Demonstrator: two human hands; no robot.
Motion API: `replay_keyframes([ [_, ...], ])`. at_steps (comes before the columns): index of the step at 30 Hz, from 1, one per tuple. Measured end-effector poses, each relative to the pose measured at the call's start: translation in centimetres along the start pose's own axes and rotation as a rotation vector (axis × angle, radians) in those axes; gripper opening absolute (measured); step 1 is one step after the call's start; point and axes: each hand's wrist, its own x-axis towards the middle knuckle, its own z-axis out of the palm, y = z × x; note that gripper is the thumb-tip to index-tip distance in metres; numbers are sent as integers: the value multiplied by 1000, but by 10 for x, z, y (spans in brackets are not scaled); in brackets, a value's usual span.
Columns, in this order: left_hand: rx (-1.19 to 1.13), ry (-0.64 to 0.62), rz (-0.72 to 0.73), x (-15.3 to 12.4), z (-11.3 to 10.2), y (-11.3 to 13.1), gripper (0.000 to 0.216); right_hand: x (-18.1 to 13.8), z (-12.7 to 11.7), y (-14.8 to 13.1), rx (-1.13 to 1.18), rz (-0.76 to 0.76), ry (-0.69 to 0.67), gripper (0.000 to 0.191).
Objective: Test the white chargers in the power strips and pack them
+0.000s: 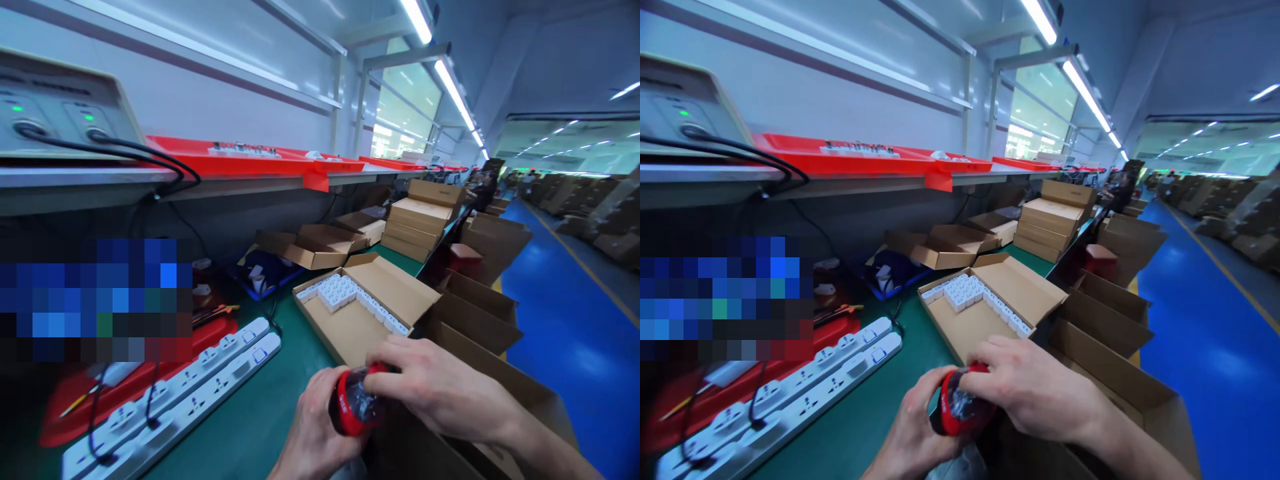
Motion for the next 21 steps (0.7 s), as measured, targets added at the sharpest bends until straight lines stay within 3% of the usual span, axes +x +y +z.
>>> replay_keyframes([
  [2, -10, 5, -13, 1, -1, 2, 52, 1, 2, 1, -2, 36, 25, 29],
  [5, -13, 14, -6, 5, -6, 4, 51, 3, 8, 3, -20, 36, 48, 12],
  [10, -72, -15, -47, 9, -22, 5, 58, 9, 3, 10, 122, -139, 97, 32],
  [18, -61, -61, -48, 17, -47, 12, 58, 23, -10, 23, 373, -367, 103, 34],
  [21, -93, -51, -93, 14, -52, 12, 56, 19, -8, 32, 419, -349, 263, 32],
])
